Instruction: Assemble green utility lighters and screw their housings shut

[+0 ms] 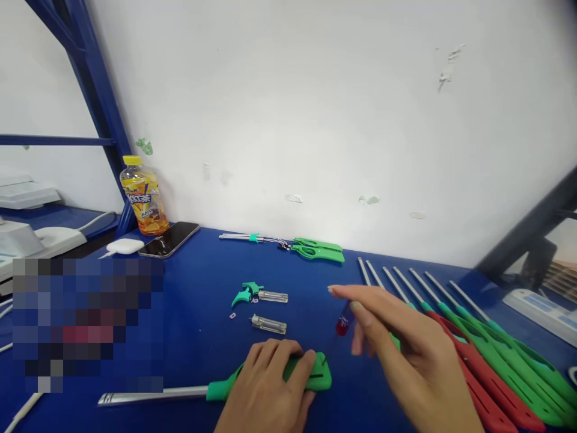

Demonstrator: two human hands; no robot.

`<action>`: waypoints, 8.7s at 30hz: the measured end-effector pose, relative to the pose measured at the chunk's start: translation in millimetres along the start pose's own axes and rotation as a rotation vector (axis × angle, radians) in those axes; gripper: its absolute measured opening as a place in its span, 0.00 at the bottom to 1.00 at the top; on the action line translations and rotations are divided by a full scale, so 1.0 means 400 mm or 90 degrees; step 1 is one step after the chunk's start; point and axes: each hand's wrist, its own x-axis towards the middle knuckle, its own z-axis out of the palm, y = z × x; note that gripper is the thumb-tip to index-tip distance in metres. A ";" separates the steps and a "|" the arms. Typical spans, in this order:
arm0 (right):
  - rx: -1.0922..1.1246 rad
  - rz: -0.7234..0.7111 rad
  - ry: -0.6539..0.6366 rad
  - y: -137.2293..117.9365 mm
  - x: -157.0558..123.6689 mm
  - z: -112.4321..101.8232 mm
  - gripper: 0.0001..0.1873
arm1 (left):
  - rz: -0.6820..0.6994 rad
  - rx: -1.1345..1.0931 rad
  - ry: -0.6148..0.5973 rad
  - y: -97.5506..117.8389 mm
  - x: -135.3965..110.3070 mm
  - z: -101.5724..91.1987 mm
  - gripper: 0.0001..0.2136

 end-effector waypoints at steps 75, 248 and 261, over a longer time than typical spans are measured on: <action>0.039 0.049 -0.111 0.025 -0.010 -0.020 0.20 | 0.050 0.030 -0.036 -0.009 -0.005 -0.019 0.19; -0.340 0.146 -0.267 0.086 -0.008 0.009 0.06 | 0.005 0.013 -0.021 0.003 -0.009 -0.029 0.21; -0.093 0.162 -0.389 0.024 -0.022 0.002 0.14 | -0.002 0.080 -0.051 -0.001 -0.016 -0.031 0.23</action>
